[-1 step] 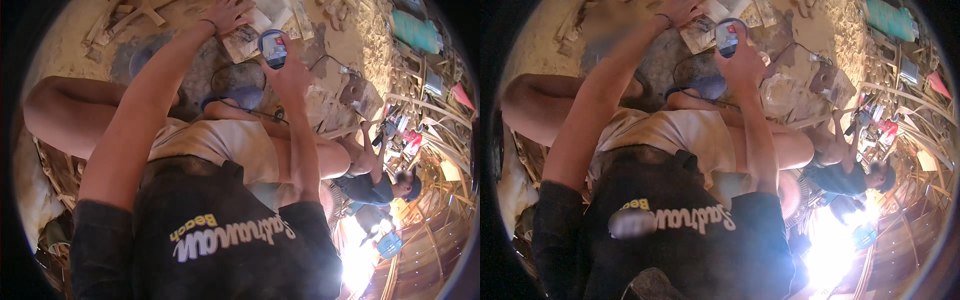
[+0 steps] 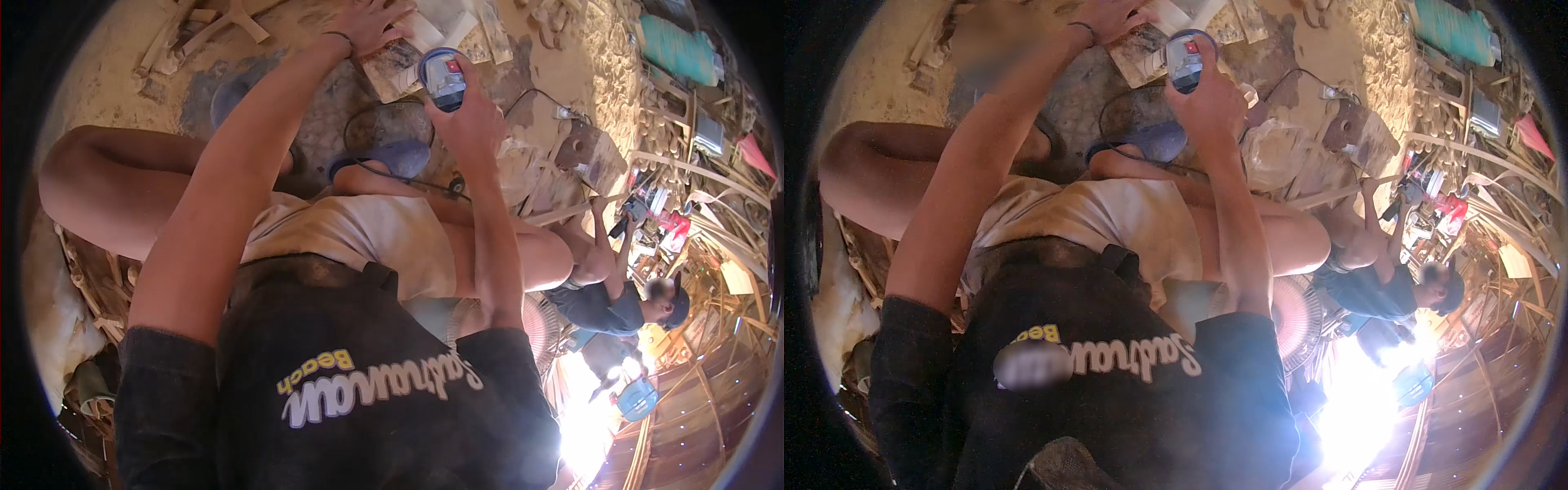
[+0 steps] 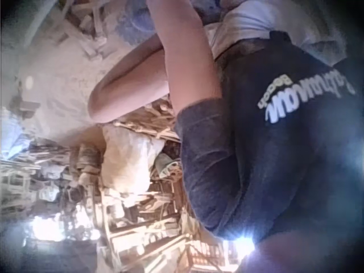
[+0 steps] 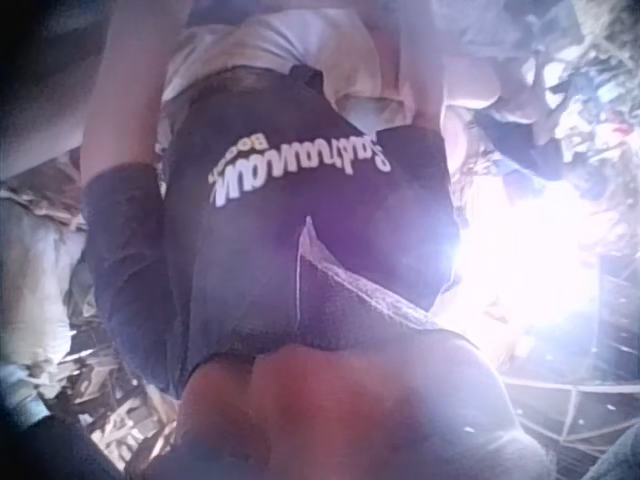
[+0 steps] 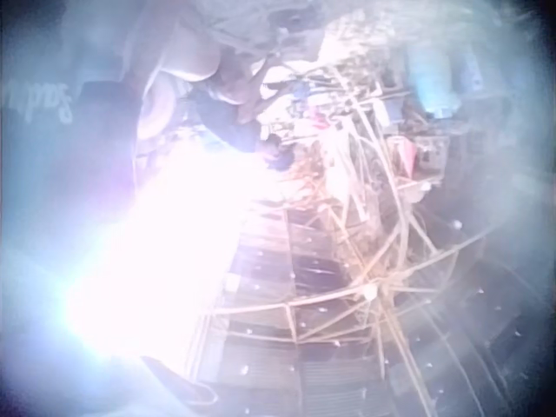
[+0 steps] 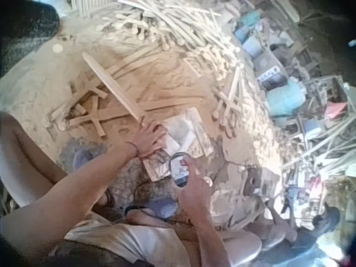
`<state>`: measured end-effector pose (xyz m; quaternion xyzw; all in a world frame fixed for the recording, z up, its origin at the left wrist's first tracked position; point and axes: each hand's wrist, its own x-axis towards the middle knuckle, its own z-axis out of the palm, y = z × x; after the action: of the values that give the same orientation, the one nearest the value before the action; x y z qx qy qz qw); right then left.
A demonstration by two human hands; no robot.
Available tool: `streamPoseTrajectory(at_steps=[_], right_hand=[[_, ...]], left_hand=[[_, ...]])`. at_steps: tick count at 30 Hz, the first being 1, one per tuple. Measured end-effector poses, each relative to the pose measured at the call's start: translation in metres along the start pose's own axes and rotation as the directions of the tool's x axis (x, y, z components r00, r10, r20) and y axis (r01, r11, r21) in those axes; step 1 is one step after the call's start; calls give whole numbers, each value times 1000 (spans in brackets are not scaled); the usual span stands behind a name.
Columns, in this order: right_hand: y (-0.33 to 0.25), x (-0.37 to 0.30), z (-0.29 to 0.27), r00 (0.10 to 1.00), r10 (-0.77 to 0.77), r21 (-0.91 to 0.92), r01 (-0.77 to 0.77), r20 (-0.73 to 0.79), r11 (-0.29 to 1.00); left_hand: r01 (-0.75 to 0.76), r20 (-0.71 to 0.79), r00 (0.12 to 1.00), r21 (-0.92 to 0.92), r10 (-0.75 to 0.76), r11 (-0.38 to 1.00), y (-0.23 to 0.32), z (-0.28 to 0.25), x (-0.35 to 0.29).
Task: The person shapes and sands a wooden sword using an angle grinder, holding the sword by hand and grinding along its blade, crossguard, and handle.
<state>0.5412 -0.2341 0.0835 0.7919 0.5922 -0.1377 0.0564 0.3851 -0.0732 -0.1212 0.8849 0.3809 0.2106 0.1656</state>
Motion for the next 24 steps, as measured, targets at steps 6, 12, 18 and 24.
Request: streamPoseTrajectory(at_steps=[6,12,18,24], right_hand=[[3,0,3,998,37,-48,-39,-46,998],[6,-6,4,999,-51,49,51,8,998],[-1,-10,-7,999,24,4,-24,46,1000],[6,-14,2,998,-29,48,26,55,998]], left_hand=[[4,-4,1000,30,-4,1000,-3,0,-3],[-4,13,1000,49,4,999,7,-14,0],[24,78,997,42,-27,999,8,-25,-4],[3,91,996,100,-12,995,14,-26,2]])
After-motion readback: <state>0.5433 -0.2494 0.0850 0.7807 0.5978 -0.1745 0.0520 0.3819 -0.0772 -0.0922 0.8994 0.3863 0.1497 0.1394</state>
